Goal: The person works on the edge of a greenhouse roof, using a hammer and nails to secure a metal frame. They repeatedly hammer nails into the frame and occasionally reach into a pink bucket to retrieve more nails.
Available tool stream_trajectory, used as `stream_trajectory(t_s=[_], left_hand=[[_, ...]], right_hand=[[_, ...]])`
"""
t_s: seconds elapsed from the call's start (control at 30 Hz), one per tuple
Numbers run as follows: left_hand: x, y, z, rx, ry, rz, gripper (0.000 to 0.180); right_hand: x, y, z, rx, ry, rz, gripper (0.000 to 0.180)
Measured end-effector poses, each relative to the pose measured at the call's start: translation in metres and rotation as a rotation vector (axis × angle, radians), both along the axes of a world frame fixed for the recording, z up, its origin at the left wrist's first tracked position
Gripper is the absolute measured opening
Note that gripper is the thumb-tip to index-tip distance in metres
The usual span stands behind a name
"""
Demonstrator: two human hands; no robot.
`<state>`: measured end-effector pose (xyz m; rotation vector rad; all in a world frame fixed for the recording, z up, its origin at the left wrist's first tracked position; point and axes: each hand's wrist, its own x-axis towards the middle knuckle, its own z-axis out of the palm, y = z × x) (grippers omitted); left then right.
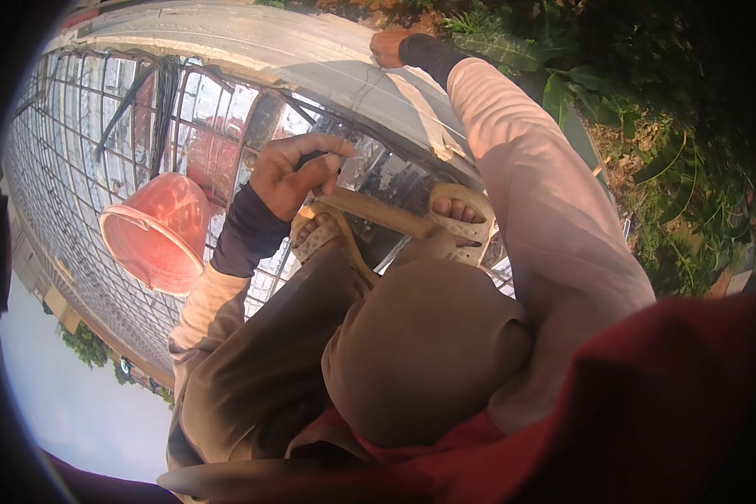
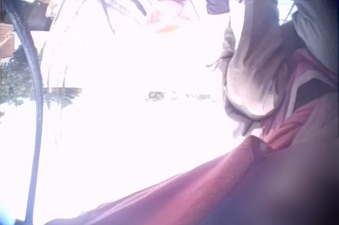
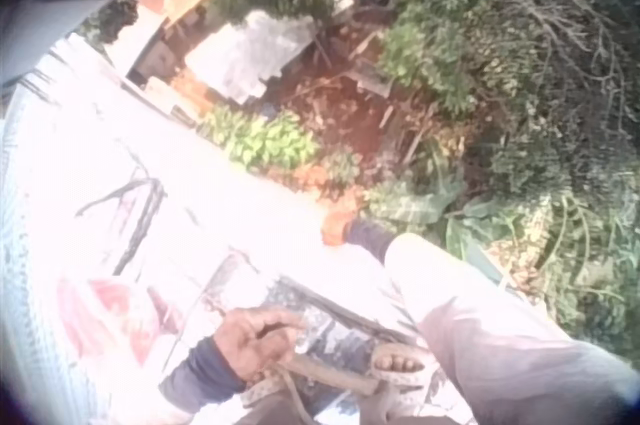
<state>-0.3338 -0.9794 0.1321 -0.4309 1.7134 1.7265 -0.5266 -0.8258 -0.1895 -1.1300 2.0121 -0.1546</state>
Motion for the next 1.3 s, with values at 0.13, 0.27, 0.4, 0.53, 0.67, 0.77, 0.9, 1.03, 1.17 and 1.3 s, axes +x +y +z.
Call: stream_trajectory(t_s=[0.13,0.27,0.4,0.53,0.67,0.77,0.9,1.03,1.17,1.3], left_hand=[[-0.014,0.008,-0.002,0.009,-0.017,0.022,0.026],[-0.017,0.012,-0.01,-0.018,-0.043,0.053,0.028],[-0.02,0.015,-0.017,-0.053,-0.025,0.011,0.028],[-0.024,0.019,-0.017,-0.053,-0.014,-0.007,0.028],[-0.023,0.021,-0.014,-0.053,-0.054,0.027,0.028],[-0.024,0.021,-0.008,-0.029,-0.057,0.039,0.028],[-0.025,0.016,0.011,-0.013,-0.092,0.042,0.028],[-0.024,0.009,0.028,-0.018,-0.123,0.064,0.029],[-0.029,0.003,0.029,0.029,-0.156,0.102,0.029],[-0.037,-0.014,0.027,0.021,-0.178,0.15,0.028]], right_hand=[[-0.005,0.008,-0.027,-0.156,-0.052,-0.069,0.018],[-0.003,0.003,-0.035,-0.022,-0.344,-0.303,0.014],[-0.009,0.013,-0.033,0.06,-0.683,-0.572,0.012],[-0.003,0.028,-0.039,0.069,-0.915,-0.835,0.011],[0.009,0.029,-0.027,0.097,-1.001,-0.961,0.013],[0.017,0.034,-0.02,0.072,-0.91,-0.916,0.013],[0.009,0.034,-0.014,0.147,-0.916,-0.79,0.023],[0.01,0.041,-0.005,0.081,-0.825,-0.844,0.027],[0.012,0.042,-0.006,-0.2,-0.569,-0.471,0.027],[0.01,0.039,-0.027,-0.401,-0.299,-0.139,0.021]])
